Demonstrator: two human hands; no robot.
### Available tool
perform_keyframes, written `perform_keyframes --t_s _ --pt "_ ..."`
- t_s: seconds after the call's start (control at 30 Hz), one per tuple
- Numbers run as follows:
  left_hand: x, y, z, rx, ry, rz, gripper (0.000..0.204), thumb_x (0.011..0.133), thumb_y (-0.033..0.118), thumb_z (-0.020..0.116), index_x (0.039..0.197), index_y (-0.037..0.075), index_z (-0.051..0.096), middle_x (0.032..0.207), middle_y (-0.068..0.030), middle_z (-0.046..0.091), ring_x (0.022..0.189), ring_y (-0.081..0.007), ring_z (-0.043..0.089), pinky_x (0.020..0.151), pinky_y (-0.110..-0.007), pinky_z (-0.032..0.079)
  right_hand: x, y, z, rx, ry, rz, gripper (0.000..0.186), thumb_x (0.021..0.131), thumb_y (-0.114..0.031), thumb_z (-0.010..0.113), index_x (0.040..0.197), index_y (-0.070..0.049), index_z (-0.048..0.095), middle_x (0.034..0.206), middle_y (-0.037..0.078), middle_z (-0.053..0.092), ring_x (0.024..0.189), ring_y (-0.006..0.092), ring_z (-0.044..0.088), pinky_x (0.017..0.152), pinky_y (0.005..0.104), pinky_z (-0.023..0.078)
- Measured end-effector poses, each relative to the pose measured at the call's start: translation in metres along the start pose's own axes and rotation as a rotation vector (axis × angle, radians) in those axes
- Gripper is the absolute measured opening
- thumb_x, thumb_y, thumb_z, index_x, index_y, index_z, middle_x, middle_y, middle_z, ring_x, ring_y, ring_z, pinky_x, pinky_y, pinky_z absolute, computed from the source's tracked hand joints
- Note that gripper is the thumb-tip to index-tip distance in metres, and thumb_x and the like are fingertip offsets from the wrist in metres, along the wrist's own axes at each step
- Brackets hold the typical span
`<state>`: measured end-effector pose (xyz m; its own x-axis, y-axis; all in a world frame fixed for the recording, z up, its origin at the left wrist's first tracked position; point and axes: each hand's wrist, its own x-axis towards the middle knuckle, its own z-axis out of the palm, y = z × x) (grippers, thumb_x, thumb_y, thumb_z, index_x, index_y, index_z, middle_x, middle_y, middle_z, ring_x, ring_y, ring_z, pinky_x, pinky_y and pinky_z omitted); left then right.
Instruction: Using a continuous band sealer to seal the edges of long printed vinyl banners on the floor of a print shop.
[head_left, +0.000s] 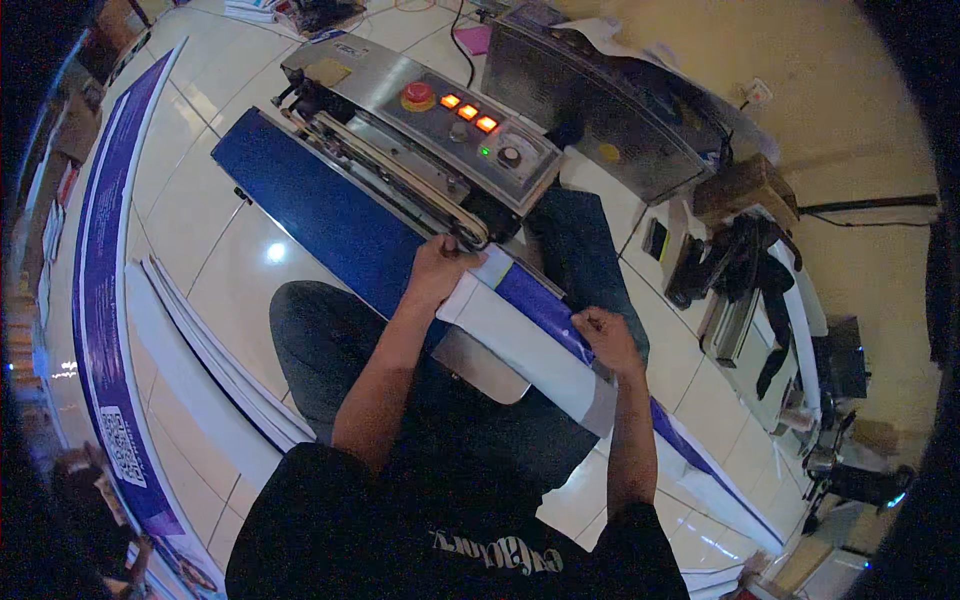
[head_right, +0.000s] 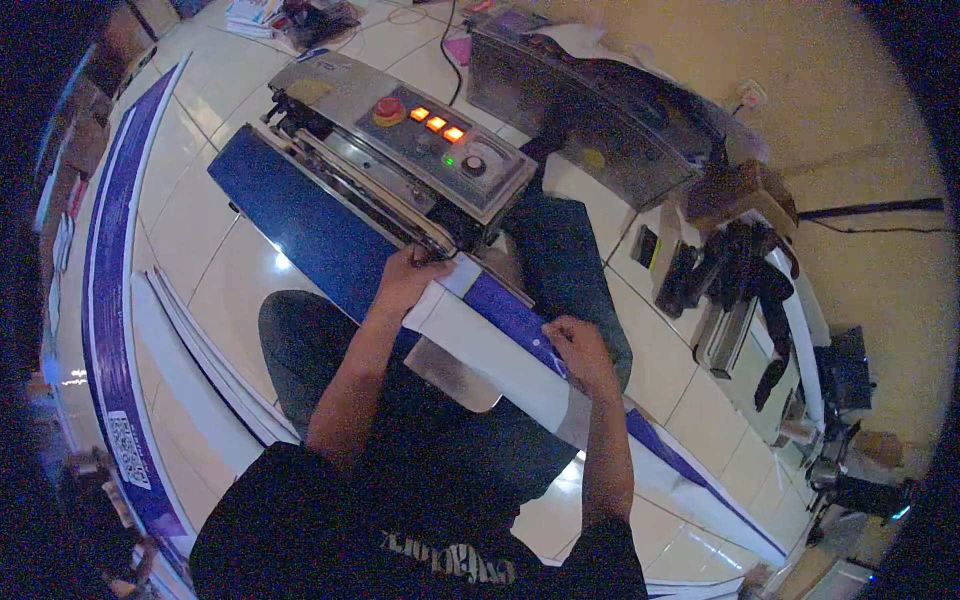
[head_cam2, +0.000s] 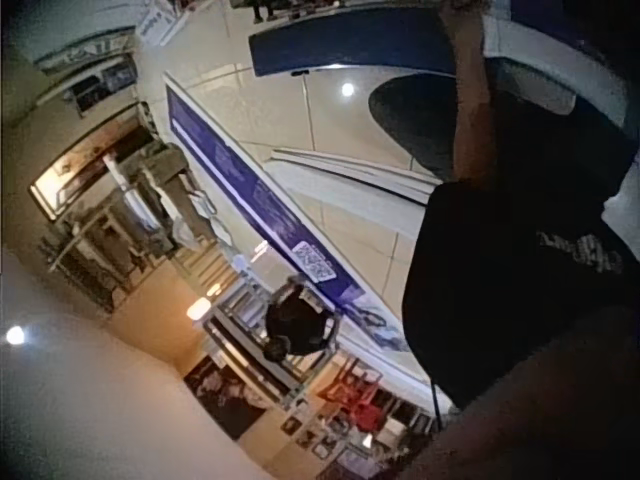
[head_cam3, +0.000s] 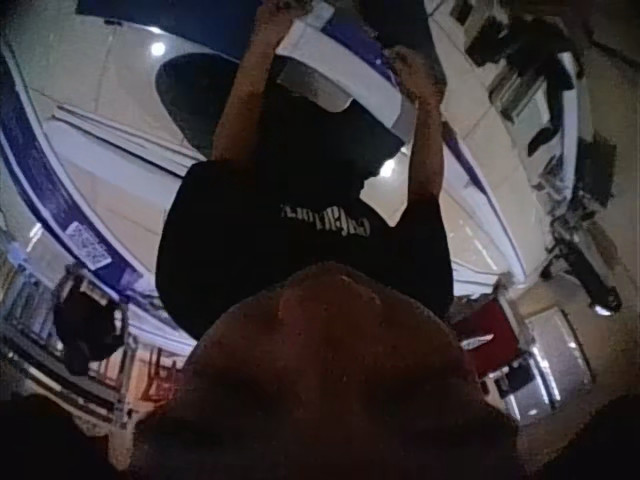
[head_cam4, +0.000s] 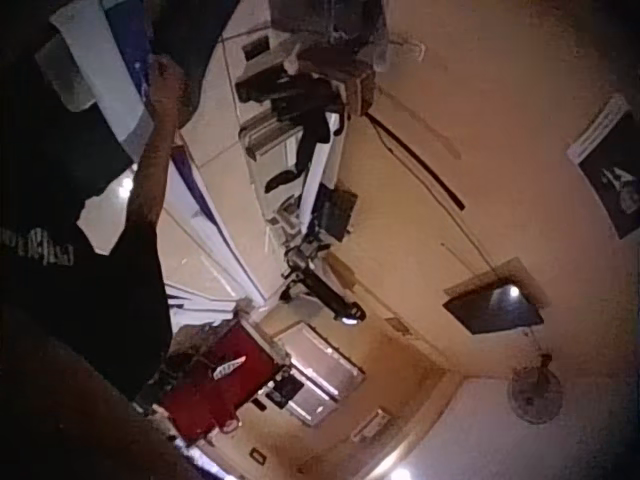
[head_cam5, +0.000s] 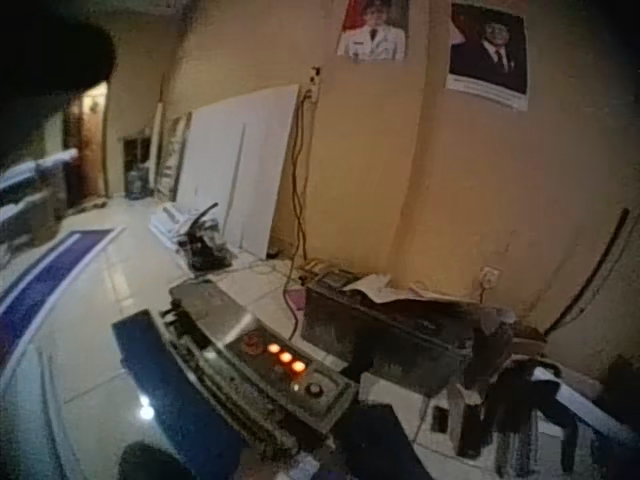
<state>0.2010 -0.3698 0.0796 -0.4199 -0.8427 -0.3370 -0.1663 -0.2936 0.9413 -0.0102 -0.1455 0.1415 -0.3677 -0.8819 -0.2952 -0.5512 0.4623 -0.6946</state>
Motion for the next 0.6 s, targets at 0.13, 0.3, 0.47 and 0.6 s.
perform_keyframes --t_s 0.13,0.3,0.47,0.6 --pt "0.02 -0.012 -0.013 0.073 0.029 0.071 0.038 0.067 0.018 0.086 0.072 0.004 0.05 0.069 -0.0028 0.053 0.063 -0.0145 0.047 0.056 -0.03 0.041 0.019 0.0 0.011 0.014 0.001 0.023 0.033 0.091 -0.032 0.061 0.088 0.0 0.068 0.075 0.014 0.066 0.066 0.0232 0.061 0.065 0.0369 0.048" --pt "0.039 -0.036 -0.029 -0.104 -0.012 0.165 0.043 0.066 0.019 0.086 0.069 0.005 0.046 0.066 -0.0014 0.05 0.061 -0.013 0.045 0.055 -0.03 0.04 0.035 -0.002 0.021 -0.033 0.042 -0.026 0.035 0.088 -0.034 0.065 0.088 0.001 0.068 0.075 0.015 0.067 0.064 0.0235 0.062 0.061 0.0379 0.048" --pt "0.033 -0.009 -0.028 -0.138 -0.05 0.143 0.043 0.067 0.018 0.086 0.066 0.008 0.044 0.064 0.0017 0.045 0.061 -0.0111 0.042 0.053 -0.03 0.038 0.041 -0.007 0.022 -0.048 0.13 0.011 0.038 0.086 -0.038 0.067 0.096 -0.001 0.067 0.079 0.018 0.068 0.067 0.0269 0.064 0.065 0.0376 0.049" --pt "0.024 0.015 -0.043 0.131 0.044 0.108 0.043 0.068 0.016 0.085 0.065 0.009 0.043 0.064 0.0025 0.042 0.06 -0.0107 0.041 0.051 -0.031 0.036 0.043 -0.043 0.02 -0.104 0.116 0.081 0.043 0.085 -0.043 0.067 0.104 -0.004 0.067 0.091 0.023 0.069 0.084 0.0343 0.068 0.077 0.0405 0.051"
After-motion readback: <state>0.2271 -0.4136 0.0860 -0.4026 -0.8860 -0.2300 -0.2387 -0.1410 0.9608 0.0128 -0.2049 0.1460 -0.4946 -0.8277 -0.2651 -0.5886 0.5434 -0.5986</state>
